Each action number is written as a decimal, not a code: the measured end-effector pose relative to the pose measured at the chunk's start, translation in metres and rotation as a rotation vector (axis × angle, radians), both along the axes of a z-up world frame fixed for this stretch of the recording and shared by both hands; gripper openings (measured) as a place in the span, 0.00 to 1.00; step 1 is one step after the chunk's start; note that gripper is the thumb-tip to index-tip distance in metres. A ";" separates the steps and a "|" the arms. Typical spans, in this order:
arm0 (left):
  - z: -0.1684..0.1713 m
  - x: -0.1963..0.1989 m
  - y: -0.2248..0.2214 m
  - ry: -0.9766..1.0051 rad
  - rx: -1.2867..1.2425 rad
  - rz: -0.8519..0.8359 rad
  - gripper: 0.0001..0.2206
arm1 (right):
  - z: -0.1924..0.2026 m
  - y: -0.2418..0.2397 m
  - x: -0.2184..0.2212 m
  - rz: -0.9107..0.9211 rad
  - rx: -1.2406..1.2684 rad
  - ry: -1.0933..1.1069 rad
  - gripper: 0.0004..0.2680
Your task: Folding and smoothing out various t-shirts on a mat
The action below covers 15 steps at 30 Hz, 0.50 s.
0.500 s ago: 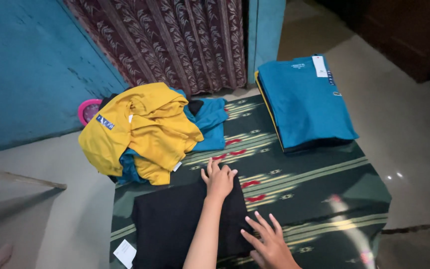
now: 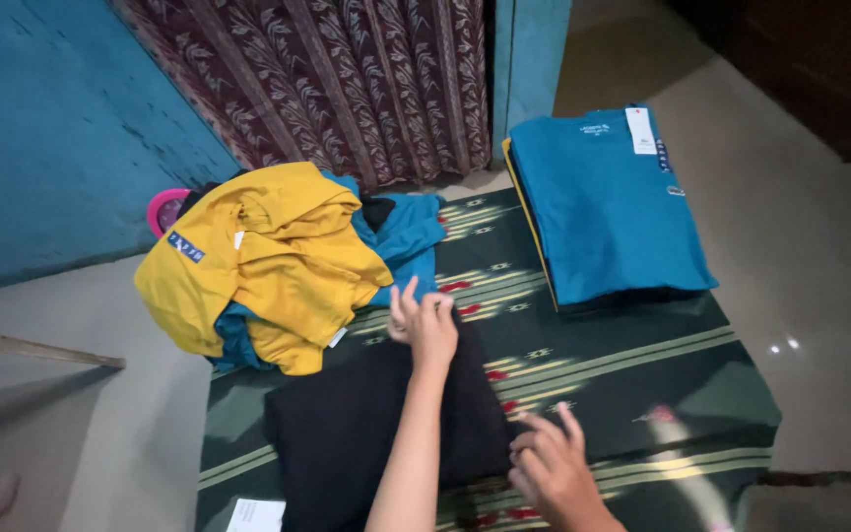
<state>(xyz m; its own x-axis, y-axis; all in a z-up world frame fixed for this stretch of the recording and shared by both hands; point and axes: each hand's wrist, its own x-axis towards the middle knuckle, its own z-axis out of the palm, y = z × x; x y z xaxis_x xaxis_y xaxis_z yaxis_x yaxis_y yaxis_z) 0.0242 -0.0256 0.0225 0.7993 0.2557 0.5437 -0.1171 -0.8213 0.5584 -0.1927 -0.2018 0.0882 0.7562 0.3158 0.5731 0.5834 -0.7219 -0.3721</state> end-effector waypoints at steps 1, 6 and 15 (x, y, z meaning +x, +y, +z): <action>0.003 0.007 -0.015 -0.001 -0.006 -0.001 0.05 | -0.005 -0.010 0.004 -0.001 -0.006 -0.001 0.07; 0.025 0.011 -0.082 0.056 -0.121 -0.279 0.07 | -0.009 -0.056 0.010 -0.182 -0.134 0.094 0.08; 0.036 -0.051 -0.070 0.078 0.106 -0.353 0.14 | -0.015 -0.070 0.014 -0.155 -0.182 0.322 0.15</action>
<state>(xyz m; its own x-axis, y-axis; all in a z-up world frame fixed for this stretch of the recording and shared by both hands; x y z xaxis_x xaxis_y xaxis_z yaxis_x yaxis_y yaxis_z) -0.0268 -0.0952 0.0583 0.8682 -0.0977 0.4864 -0.3639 -0.7918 0.4905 -0.1788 -0.2716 0.0737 0.9349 0.2578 0.2438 0.3362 -0.8633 -0.3764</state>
